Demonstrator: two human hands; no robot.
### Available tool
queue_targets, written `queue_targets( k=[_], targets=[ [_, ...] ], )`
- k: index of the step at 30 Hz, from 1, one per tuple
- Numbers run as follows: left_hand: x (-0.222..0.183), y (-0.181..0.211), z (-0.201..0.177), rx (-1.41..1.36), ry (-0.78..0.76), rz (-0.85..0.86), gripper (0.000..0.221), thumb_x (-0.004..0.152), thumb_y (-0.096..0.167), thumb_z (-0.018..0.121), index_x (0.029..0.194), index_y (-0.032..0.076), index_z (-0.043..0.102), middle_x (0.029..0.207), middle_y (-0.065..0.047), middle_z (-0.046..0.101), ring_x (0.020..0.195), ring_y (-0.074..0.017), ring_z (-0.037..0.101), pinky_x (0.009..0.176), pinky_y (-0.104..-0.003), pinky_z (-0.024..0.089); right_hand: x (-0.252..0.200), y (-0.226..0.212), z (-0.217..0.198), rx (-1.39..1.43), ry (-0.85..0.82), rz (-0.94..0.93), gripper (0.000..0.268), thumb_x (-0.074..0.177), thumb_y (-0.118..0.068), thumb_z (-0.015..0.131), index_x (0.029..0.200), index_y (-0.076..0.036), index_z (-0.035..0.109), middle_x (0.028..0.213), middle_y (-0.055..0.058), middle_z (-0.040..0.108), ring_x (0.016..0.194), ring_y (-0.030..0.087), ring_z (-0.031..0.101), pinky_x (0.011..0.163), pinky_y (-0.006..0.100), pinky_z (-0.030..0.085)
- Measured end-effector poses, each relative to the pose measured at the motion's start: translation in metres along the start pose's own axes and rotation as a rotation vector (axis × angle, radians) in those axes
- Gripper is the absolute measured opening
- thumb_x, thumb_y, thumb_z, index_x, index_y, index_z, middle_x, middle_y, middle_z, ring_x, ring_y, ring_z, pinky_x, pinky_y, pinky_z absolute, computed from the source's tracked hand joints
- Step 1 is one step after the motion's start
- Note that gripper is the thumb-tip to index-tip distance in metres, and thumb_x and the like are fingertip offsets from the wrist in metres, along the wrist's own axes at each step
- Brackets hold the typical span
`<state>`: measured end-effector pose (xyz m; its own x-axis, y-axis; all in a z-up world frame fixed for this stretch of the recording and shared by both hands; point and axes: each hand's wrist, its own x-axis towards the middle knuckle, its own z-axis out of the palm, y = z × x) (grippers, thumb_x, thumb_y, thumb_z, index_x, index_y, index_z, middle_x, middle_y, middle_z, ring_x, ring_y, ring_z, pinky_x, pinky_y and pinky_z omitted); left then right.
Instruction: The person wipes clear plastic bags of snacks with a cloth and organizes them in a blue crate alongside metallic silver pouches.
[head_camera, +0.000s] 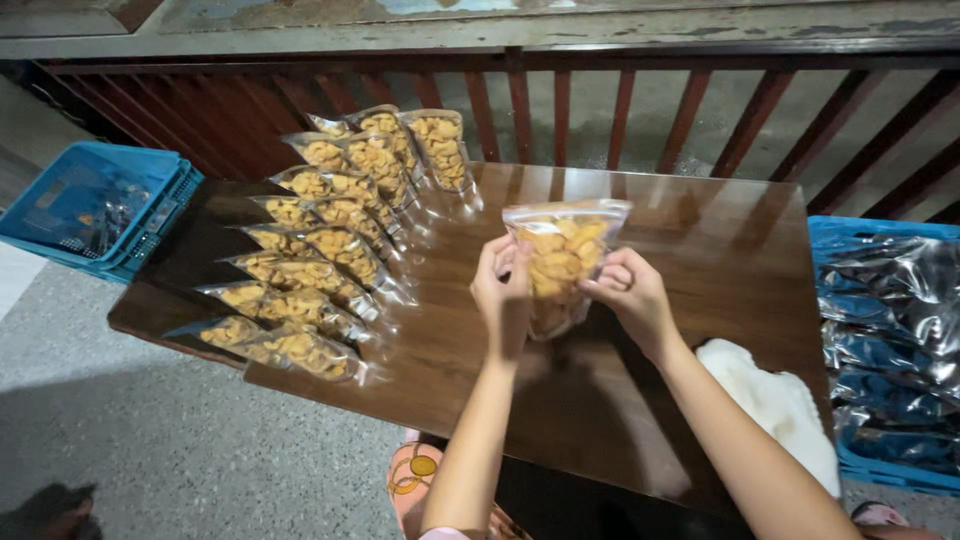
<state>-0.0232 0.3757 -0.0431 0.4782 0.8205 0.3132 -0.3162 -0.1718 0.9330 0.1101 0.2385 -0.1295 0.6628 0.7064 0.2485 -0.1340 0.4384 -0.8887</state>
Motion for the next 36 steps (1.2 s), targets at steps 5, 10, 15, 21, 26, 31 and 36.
queue_targets(
  k=[5,10,15,21,26,31,36],
  targets=[
    [0.041,-0.017,-0.036,0.266,0.014,0.113,0.038,0.099,0.023,0.068,0.124,-0.006,0.07,0.115,-0.016,0.071,0.099,-0.0181,0.066,0.084,-0.03,0.054,0.054,0.035,0.038,0.022,0.059,0.019,0.026,0.083,0.009,0.071,0.097,-0.003,0.054,0.09,-0.001,0.067,0.084,0.005,0.064,0.076,0.02,0.051],
    [0.086,-0.067,-0.062,0.346,-0.002,0.162,0.058,0.091,0.027,0.079,0.131,-0.009,0.056,0.13,-0.02,0.057,0.103,-0.0241,0.065,0.088,-0.034,0.057,0.111,0.103,0.063,-0.342,0.135,-0.056,0.027,0.096,0.006,0.08,0.097,0.002,0.054,0.087,0.002,0.057,0.081,0.006,0.049,0.07,0.023,0.044],
    [0.137,-0.122,-0.09,0.434,0.085,0.242,0.068,0.084,0.022,0.085,0.137,-0.008,0.053,0.131,-0.022,0.057,0.104,-0.0298,0.064,0.085,-0.036,0.057,0.163,0.141,0.093,-0.42,0.211,0.019,0.018,0.091,0.0,0.077,0.101,0.002,0.063,0.09,0.003,0.065,0.084,0.005,0.056,0.075,0.022,0.049],
    [0.198,-0.19,-0.105,0.35,0.21,0.127,0.069,0.08,0.02,0.085,0.135,-0.007,0.054,0.129,-0.022,0.056,0.106,-0.0334,0.069,0.085,-0.035,0.063,0.221,0.197,0.11,-0.508,0.257,-0.031,0.024,0.089,-0.002,0.078,0.111,0.003,0.069,0.097,0.004,0.074,0.088,0.007,0.064,0.082,0.024,0.053],
    [0.233,-0.229,-0.109,0.318,0.204,0.108,0.07,0.083,0.017,0.085,0.138,-0.009,0.05,0.131,-0.025,0.052,0.107,-0.036,0.07,0.087,-0.035,0.062,0.263,0.246,0.102,-0.243,0.198,-0.078,0.03,0.091,-0.002,0.071,0.12,0.002,0.063,0.113,0.006,0.075,0.104,0.011,0.071,0.094,0.025,0.055],
    [0.267,-0.255,-0.114,0.315,0.169,0.069,0.068,0.082,0.015,0.085,0.137,-0.01,0.052,0.129,-0.025,0.057,0.104,-0.0356,0.074,0.083,-0.034,0.063,0.286,0.269,0.097,-0.4,0.238,-0.065,0.027,0.096,0.001,0.07,0.122,0.004,0.063,0.114,0.011,0.073,0.108,0.015,0.068,0.094,0.026,0.054],
    [0.28,-0.271,-0.117,0.292,0.178,0.035,0.063,0.088,0.007,0.078,0.143,-0.008,0.051,0.139,-0.025,0.063,0.108,-0.0307,0.076,0.086,-0.031,0.06,0.312,0.295,0.079,-0.31,0.158,-0.02,0.028,0.097,0.0,0.066,0.125,0.003,0.062,0.117,0.009,0.073,0.11,0.015,0.069,0.097,0.026,0.054]
  ],
)
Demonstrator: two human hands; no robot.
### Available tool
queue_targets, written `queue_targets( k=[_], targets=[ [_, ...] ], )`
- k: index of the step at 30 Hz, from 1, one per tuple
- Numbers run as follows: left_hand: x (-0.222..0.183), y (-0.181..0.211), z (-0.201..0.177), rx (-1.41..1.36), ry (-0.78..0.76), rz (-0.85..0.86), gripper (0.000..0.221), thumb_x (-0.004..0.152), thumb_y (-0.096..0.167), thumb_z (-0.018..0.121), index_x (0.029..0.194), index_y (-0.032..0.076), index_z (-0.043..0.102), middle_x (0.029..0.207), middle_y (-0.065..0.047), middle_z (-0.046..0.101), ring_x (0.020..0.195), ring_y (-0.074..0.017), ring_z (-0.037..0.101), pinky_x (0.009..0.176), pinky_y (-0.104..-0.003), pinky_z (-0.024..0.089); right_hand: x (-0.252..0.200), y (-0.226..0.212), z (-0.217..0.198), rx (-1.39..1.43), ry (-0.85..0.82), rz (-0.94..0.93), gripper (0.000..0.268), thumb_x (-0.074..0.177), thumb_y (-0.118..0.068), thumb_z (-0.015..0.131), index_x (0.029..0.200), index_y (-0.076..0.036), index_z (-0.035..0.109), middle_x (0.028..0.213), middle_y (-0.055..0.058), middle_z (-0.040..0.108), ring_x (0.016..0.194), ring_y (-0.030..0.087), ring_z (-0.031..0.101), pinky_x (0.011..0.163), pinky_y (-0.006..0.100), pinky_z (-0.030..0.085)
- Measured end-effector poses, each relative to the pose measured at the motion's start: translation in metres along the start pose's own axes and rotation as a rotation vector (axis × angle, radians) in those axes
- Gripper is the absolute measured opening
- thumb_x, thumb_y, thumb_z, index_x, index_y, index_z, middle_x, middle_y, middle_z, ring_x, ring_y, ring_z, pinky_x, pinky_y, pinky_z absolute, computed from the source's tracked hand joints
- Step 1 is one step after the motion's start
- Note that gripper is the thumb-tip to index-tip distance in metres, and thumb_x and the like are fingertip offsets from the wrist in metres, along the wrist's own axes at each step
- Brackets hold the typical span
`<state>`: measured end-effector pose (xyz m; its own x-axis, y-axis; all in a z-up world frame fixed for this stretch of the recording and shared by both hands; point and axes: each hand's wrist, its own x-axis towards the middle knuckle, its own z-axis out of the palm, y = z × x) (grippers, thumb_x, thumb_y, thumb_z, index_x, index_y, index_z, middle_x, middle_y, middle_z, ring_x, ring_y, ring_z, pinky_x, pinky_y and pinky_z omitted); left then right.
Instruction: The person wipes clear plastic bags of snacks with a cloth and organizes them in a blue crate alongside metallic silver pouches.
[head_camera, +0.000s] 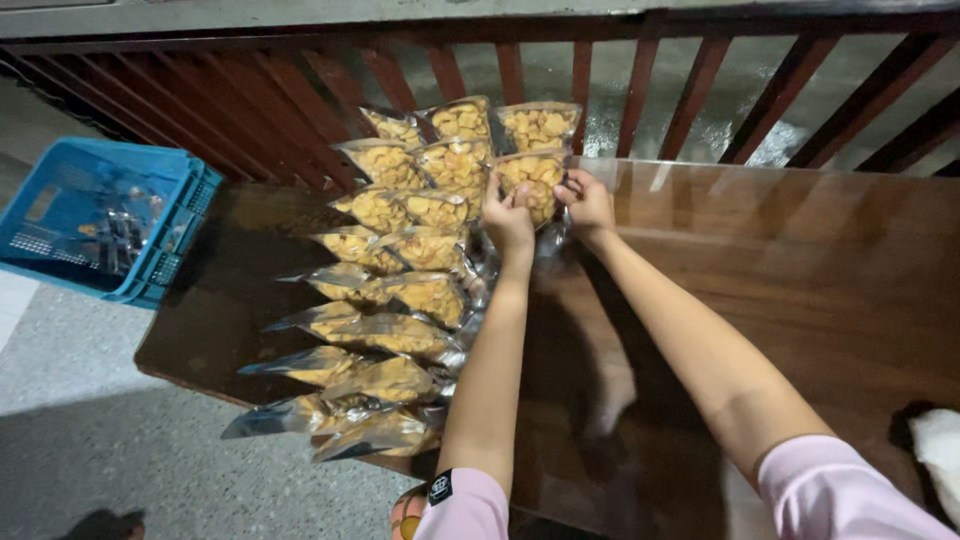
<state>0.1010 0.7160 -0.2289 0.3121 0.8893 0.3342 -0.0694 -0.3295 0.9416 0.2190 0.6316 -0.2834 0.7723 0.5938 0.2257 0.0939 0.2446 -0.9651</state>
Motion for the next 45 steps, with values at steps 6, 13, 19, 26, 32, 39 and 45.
queue_targets(
  k=[6,13,19,26,32,39,45],
  targets=[
    [0.004,-0.005,0.005,-0.187,0.022,-0.054,0.063,0.09,-0.002,0.071,0.149,-0.006,0.047,0.146,-0.02,0.058,0.125,-0.0283,0.064,0.099,-0.035,0.055,-0.003,0.009,-0.019,0.287,-0.234,0.05,0.062,0.094,0.011,0.064,0.154,0.0,0.053,0.129,0.011,0.066,0.113,0.018,0.059,0.097,0.03,0.047],
    [-0.07,0.021,-0.006,-0.125,0.162,-0.084,0.052,0.091,0.0,0.074,0.141,-0.001,0.06,0.125,-0.015,0.068,0.104,-0.0261,0.065,0.094,-0.033,0.055,-0.15,-0.068,-0.087,0.072,0.095,0.118,0.056,0.094,0.008,0.06,0.149,0.004,0.046,0.15,0.014,0.054,0.139,0.019,0.051,0.112,0.031,0.042],
    [-0.225,0.108,0.017,-0.359,-0.122,-0.108,0.024,0.102,0.001,0.064,0.126,-0.001,0.067,0.113,-0.007,0.068,0.105,-0.0131,0.063,0.098,-0.029,0.052,-0.293,-0.143,-0.205,-0.082,0.455,0.242,0.043,0.1,-0.005,0.066,0.142,0.003,0.064,0.14,0.021,0.067,0.127,0.027,0.06,0.109,0.032,0.046],
    [-0.377,0.196,0.058,-0.466,-0.521,-0.1,0.02,0.1,-0.003,0.062,0.12,-0.002,0.066,0.112,-0.008,0.072,0.106,-0.0134,0.068,0.099,-0.028,0.054,-0.442,-0.241,-0.304,-1.558,0.191,0.043,0.057,0.072,-0.042,0.081,0.125,-0.025,0.068,0.143,0.021,0.057,0.136,0.057,0.038,0.102,0.065,0.031],
    [-0.486,0.219,0.107,-0.494,-0.631,-0.251,0.02,0.098,-0.001,0.063,0.118,-0.002,0.067,0.11,-0.007,0.073,0.102,-0.0139,0.07,0.095,-0.029,0.056,-0.523,-0.219,-0.39,-1.287,0.178,0.163,0.039,0.079,-0.012,0.068,0.117,-0.02,0.069,0.118,0.007,0.067,0.117,0.031,0.063,0.101,0.043,0.05],
    [-0.599,0.24,0.15,-0.37,-0.807,-0.38,0.026,0.1,0.013,0.065,0.126,0.007,0.066,0.105,-0.004,0.071,0.09,-0.0096,0.066,0.081,-0.025,0.054,-0.57,-0.193,-0.476,-0.521,0.463,0.219,0.026,0.089,0.007,0.053,0.107,-0.005,0.066,0.101,0.008,0.069,0.086,0.017,0.063,0.076,0.028,0.051],
    [-0.678,0.244,0.184,-0.235,-0.982,-0.179,0.042,0.093,0.011,0.075,0.133,0.005,0.062,0.125,-0.007,0.065,0.108,-0.0169,0.063,0.09,-0.028,0.053,-0.577,-0.213,-0.562,0.035,0.663,0.101,0.034,0.088,0.01,0.049,0.118,-0.004,0.058,0.11,0.006,0.066,0.1,0.014,0.062,0.084,0.027,0.052]
  ],
)
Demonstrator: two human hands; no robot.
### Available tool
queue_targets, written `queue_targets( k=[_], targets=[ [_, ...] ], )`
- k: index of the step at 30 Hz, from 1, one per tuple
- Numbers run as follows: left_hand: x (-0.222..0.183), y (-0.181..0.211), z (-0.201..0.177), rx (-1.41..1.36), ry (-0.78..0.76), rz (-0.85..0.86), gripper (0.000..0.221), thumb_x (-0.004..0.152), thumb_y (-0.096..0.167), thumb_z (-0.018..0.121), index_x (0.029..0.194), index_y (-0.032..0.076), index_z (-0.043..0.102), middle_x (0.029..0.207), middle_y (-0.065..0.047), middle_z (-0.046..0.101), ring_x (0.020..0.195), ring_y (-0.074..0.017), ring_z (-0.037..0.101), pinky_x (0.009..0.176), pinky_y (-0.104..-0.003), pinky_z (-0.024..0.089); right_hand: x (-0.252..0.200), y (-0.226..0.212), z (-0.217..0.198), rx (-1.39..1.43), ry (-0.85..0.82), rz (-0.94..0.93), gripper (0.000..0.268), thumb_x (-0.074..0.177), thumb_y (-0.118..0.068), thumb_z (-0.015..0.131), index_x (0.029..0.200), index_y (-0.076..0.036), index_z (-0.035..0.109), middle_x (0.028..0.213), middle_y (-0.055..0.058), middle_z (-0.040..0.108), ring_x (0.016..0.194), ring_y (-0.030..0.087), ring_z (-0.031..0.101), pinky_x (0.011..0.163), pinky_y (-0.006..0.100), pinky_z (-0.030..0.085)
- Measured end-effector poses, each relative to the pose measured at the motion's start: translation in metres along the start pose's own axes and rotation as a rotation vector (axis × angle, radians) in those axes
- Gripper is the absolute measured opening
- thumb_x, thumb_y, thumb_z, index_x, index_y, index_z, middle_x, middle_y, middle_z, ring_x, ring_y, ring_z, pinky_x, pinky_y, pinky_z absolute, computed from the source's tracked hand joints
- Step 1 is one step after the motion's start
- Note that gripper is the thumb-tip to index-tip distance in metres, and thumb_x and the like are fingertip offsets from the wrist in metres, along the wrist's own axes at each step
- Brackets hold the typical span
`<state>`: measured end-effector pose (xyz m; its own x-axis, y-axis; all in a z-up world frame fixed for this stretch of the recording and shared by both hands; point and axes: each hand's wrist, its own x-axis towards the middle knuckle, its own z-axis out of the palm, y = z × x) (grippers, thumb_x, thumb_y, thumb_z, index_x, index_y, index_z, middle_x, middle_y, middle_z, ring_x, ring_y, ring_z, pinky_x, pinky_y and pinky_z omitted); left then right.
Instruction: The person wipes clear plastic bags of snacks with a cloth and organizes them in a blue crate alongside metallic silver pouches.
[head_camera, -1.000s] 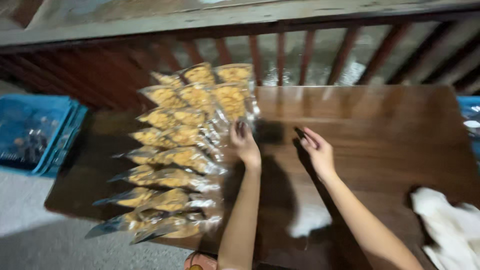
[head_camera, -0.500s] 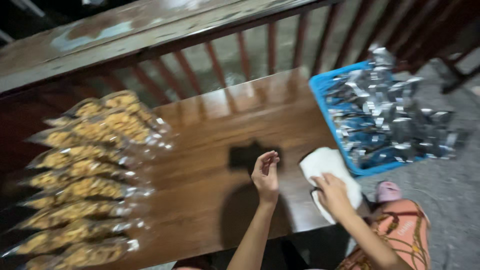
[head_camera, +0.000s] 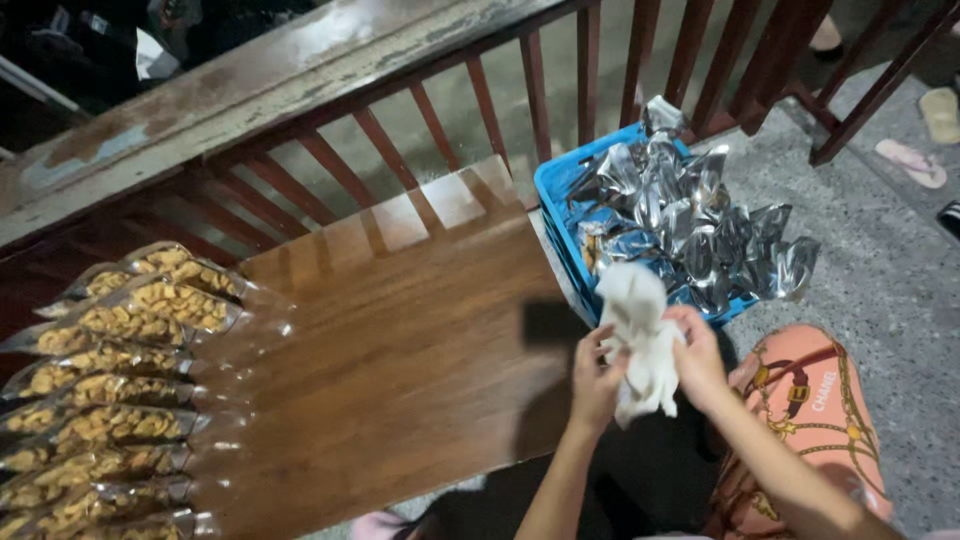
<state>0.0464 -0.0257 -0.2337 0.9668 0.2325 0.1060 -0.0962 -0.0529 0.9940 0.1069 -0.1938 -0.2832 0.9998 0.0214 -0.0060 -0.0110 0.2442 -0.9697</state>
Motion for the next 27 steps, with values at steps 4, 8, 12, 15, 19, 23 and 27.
queue_targets(
  k=[4,8,12,15,19,23,27],
  targets=[
    [0.017,-0.024,0.048,-0.091,-0.064,-0.008,0.052,0.086,0.007,0.077,0.134,0.003,0.058,0.125,-0.008,0.066,0.11,-0.0188,0.064,0.092,-0.03,0.052,0.036,-0.025,-0.017,0.121,0.018,0.091,0.042,0.09,0.01,0.054,0.13,-0.005,0.055,0.12,0.004,0.06,0.104,0.015,0.061,0.087,0.03,0.052],
    [0.063,-0.056,0.076,-0.396,-0.034,-0.136,0.048,0.087,0.005,0.075,0.132,0.001,0.058,0.119,-0.009,0.065,0.108,-0.0163,0.065,0.094,-0.03,0.055,0.096,-0.023,-0.03,-0.034,-0.07,-0.001,0.042,0.093,0.006,0.057,0.134,-0.002,0.054,0.129,0.011,0.061,0.117,0.014,0.06,0.098,0.028,0.05],
    [0.115,-0.083,0.091,-0.116,0.093,0.017,0.04,0.089,0.004,0.075,0.127,-0.002,0.065,0.122,-0.011,0.071,0.109,-0.0141,0.066,0.095,-0.027,0.052,0.176,-0.019,-0.054,-0.39,-0.24,-0.063,0.042,0.095,-0.002,0.065,0.137,-0.002,0.061,0.121,0.012,0.067,0.103,0.019,0.056,0.089,0.032,0.047],
    [0.141,-0.117,0.099,-0.197,0.075,-0.249,0.038,0.097,0.011,0.073,0.133,0.0,0.066,0.107,-0.014,0.072,0.094,-0.0147,0.064,0.084,-0.028,0.052,0.212,0.003,-0.087,-0.619,-0.164,0.03,0.034,0.1,-0.005,0.066,0.134,-0.001,0.068,0.106,0.011,0.074,0.086,0.021,0.062,0.077,0.033,0.05],
    [0.161,-0.168,0.102,-0.259,0.167,-0.104,0.028,0.097,0.009,0.073,0.121,-0.004,0.072,0.117,-0.01,0.075,0.105,-0.0148,0.07,0.095,-0.027,0.055,0.239,0.029,-0.151,-0.185,-0.018,0.106,0.029,0.1,-0.005,0.063,0.127,0.005,0.067,0.113,0.008,0.074,0.101,0.012,0.069,0.09,0.024,0.054],
    [0.191,-0.185,0.093,-0.644,0.282,-0.04,0.03,0.091,0.007,0.063,0.119,-0.002,0.072,0.112,-0.008,0.076,0.1,-0.0166,0.071,0.092,-0.029,0.057,0.263,0.047,-0.192,-0.027,0.078,0.093,0.025,0.101,-0.008,0.063,0.122,0.004,0.067,0.11,0.008,0.073,0.099,0.012,0.07,0.091,0.026,0.057],
    [0.211,-0.186,0.08,-0.272,0.398,-0.02,0.025,0.101,0.015,0.066,0.116,-0.004,0.073,0.107,-0.008,0.075,0.096,-0.0131,0.067,0.089,-0.027,0.055,0.306,0.058,-0.239,-0.36,0.115,-0.006,0.02,0.106,-0.006,0.062,0.122,0.005,0.07,0.11,0.009,0.074,0.097,0.014,0.068,0.092,0.027,0.053]
  ],
)
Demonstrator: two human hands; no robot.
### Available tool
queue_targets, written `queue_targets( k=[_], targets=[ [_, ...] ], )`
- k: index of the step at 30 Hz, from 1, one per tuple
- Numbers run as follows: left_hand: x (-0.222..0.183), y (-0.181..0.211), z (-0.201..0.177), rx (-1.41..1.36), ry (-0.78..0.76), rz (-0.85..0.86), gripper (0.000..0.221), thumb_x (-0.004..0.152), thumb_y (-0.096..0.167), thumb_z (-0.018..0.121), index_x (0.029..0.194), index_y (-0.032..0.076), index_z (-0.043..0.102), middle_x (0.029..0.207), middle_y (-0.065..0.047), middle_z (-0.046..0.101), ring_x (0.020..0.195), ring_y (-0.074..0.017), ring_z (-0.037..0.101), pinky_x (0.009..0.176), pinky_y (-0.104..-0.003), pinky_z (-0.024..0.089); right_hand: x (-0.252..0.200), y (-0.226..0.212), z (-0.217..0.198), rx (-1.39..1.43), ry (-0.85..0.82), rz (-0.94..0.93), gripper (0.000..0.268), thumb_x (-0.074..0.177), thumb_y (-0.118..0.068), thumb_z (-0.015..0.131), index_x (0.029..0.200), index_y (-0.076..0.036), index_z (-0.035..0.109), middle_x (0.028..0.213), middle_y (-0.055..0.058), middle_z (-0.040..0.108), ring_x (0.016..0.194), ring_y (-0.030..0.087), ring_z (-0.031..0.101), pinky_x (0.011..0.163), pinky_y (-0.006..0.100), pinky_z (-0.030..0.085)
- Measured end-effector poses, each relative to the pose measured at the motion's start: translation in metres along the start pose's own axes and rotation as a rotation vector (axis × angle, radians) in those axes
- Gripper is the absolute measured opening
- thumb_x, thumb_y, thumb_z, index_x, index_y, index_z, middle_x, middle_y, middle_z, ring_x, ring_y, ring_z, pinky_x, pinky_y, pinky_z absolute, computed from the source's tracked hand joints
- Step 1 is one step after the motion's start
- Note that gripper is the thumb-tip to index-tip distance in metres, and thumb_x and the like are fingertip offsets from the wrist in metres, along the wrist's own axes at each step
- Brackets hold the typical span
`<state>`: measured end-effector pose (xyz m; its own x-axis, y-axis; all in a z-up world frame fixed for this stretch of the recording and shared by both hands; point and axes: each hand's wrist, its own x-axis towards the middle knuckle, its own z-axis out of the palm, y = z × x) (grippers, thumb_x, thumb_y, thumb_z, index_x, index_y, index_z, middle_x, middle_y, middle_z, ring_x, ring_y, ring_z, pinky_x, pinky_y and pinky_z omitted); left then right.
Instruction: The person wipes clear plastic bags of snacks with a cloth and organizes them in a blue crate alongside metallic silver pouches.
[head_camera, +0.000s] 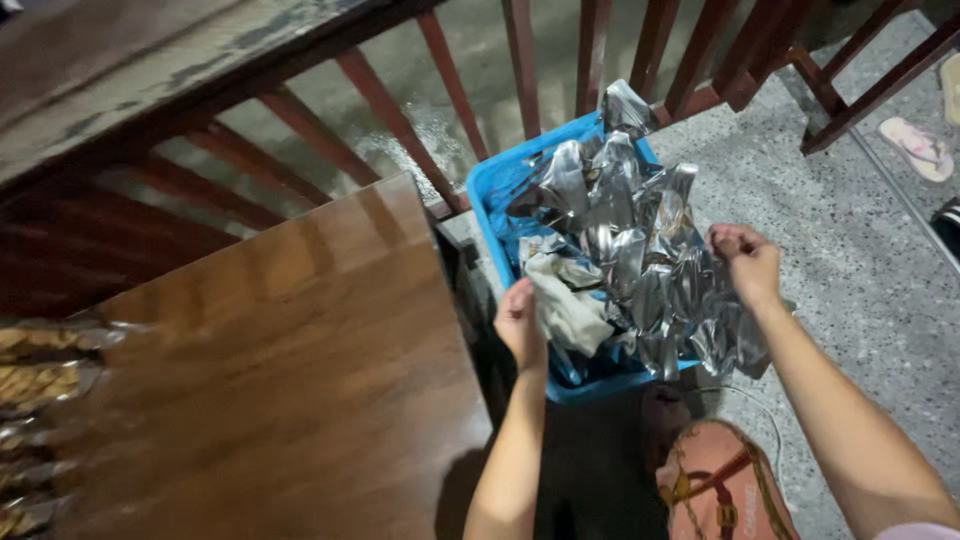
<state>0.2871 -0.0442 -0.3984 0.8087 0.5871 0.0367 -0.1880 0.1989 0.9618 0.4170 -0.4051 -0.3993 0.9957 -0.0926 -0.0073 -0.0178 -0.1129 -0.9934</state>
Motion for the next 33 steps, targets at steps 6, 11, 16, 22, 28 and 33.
queue_targets(
  k=[6,11,16,22,28,33],
  targets=[
    [0.026,-0.036,0.001,0.239,0.31,0.01,0.026,0.096,0.013,0.069,0.116,-0.001,0.072,0.102,-0.008,0.073,0.091,-0.0141,0.065,0.086,-0.029,0.053,0.052,0.032,-0.024,-0.161,-0.104,-0.001,0.024,0.105,-0.008,0.064,0.127,0.001,0.068,0.118,0.009,0.071,0.106,0.013,0.066,0.099,0.028,0.053],
    [0.027,-0.062,-0.017,0.887,0.352,0.157,0.05,0.091,0.031,0.071,0.131,0.003,0.062,0.119,-0.022,0.067,0.101,-0.0379,0.065,0.087,-0.045,0.053,0.073,0.077,-0.015,-0.304,-0.398,0.225,0.057,0.092,-0.007,0.066,0.147,-0.01,0.054,0.122,0.01,0.068,0.104,0.018,0.063,0.086,0.036,0.053],
    [0.016,-0.111,-0.049,1.146,0.147,-0.383,0.065,0.097,0.057,0.062,0.138,0.009,0.051,0.117,-0.026,0.066,0.109,-0.0477,0.063,0.091,-0.056,0.05,0.084,0.103,-0.015,-0.056,-0.582,0.684,0.06,0.087,-0.011,0.059,0.147,-0.01,0.053,0.132,0.011,0.064,0.114,0.021,0.062,0.092,0.037,0.053],
    [0.043,-0.105,-0.071,1.152,-0.028,-0.392,0.069,0.09,0.053,0.066,0.141,0.01,0.048,0.113,-0.029,0.069,0.106,-0.0483,0.065,0.091,-0.053,0.051,0.098,0.112,-0.011,-0.367,-0.709,0.594,0.069,0.091,-0.015,0.061,0.153,-0.011,0.031,0.132,0.023,0.055,0.103,0.024,0.057,0.082,0.039,0.052],
    [0.036,-0.074,-0.067,1.205,-0.082,-0.57,0.054,0.087,0.042,0.066,0.134,0.019,0.054,0.11,-0.023,0.072,0.105,-0.0452,0.066,0.089,-0.054,0.051,0.078,0.123,-0.003,-0.811,-0.695,0.694,0.09,0.097,-0.018,0.056,0.172,-0.025,0.008,0.118,0.026,0.073,0.086,0.034,0.062,0.077,0.046,0.05],
    [0.024,-0.052,-0.054,0.964,0.012,-0.394,0.033,0.081,0.034,0.07,0.105,0.011,0.066,0.096,-0.018,0.076,0.095,-0.0388,0.072,0.085,-0.048,0.053,0.043,0.098,-0.017,-0.37,-0.53,0.379,0.075,0.083,-0.009,0.061,0.157,-0.014,0.047,0.117,0.017,0.07,0.093,0.024,0.064,0.079,0.039,0.054]
  ],
)
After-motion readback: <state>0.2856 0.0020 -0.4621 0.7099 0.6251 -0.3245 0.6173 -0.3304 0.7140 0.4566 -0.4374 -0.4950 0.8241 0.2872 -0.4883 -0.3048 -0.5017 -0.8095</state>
